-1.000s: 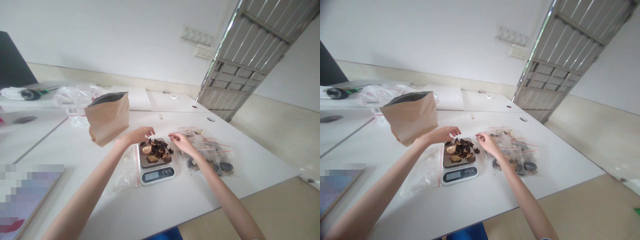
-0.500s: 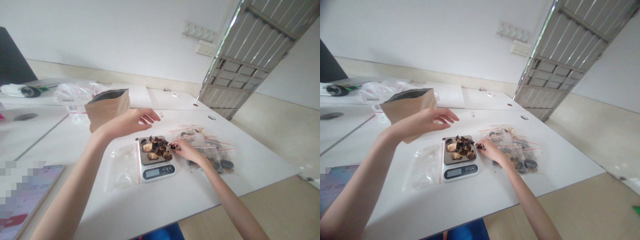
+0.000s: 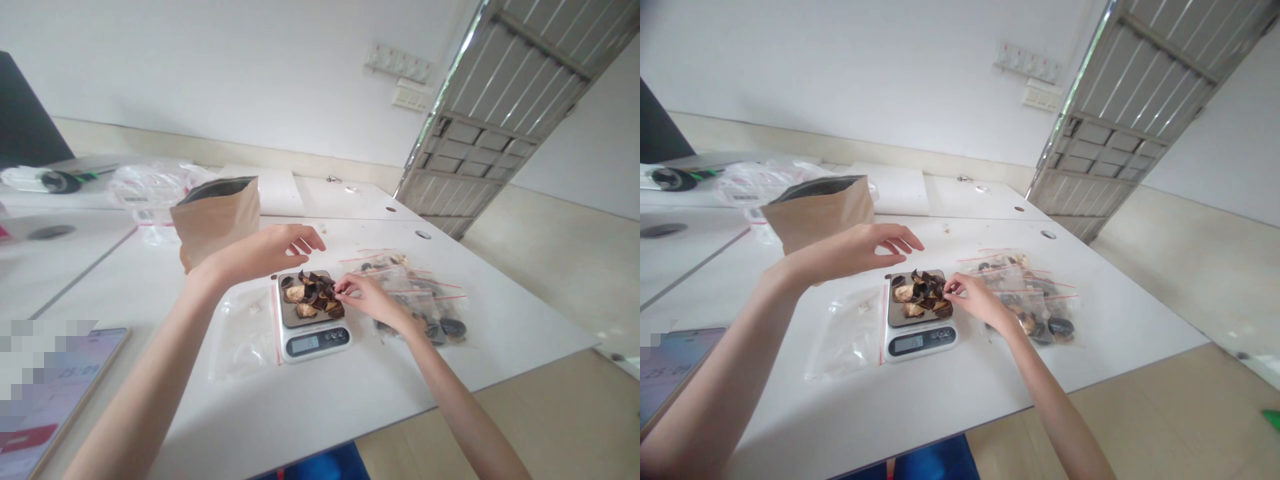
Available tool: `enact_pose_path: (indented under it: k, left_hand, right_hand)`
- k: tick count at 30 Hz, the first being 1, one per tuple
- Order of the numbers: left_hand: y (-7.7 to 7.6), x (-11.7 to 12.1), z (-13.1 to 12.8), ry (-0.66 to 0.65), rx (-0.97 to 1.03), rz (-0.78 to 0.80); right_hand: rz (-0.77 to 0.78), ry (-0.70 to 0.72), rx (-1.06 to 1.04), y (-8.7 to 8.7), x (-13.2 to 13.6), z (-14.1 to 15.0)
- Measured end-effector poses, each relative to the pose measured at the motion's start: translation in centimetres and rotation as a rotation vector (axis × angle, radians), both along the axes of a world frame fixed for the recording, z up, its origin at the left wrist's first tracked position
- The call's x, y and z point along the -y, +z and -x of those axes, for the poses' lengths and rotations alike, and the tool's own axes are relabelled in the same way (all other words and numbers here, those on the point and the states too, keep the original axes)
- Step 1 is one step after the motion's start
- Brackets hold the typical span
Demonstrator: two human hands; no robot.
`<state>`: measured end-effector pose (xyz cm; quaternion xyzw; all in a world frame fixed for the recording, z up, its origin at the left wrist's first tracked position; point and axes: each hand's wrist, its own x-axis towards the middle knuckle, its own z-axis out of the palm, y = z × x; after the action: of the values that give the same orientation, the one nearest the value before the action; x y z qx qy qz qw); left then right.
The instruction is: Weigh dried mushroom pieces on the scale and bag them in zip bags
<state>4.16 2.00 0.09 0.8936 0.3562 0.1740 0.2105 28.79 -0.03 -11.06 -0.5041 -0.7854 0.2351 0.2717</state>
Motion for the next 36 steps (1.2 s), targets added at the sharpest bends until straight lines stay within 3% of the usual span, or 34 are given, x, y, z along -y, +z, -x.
enact_pose_path:
  k: [4,10,20,24,27,31,36]
  left_hand:
    - [0.1,0.1,0.0,0.003,0.024,-0.003]
    - [0.2,0.2,0.1,0.045,0.052,-0.002]
    - [-0.1,-0.3,0.5,0.124,-0.036,0.019]
    - [-0.1,-0.7,0.9,0.169,-0.045,-0.03]
    - [-0.2,-1.2,1.6,0.177,0.006,-0.058]
    - [-2.0,-3.7,3.2,0.181,0.056,-0.071]
    - [-7.3,-8.5,3.8,0.173,0.158,0.091]
  right_hand:
    - [-0.012,0.02,-0.009,-0.5,-0.2,0.1]
    - [-0.084,0.0,0.048,0.2,-0.2,-0.2]
    - [-0.102,-0.038,0.023,-0.4,-0.2,-0.8]
    - [-0.15,-0.005,-0.039,0.4,-1.2,0.2]
    - [-0.14,0.064,-0.012,1.7,-3.4,2.3]
    - [0.078,0.173,0.324,3.1,-7.5,6.3]
    - [0.209,0.247,0.532,3.0,-11.4,9.7]
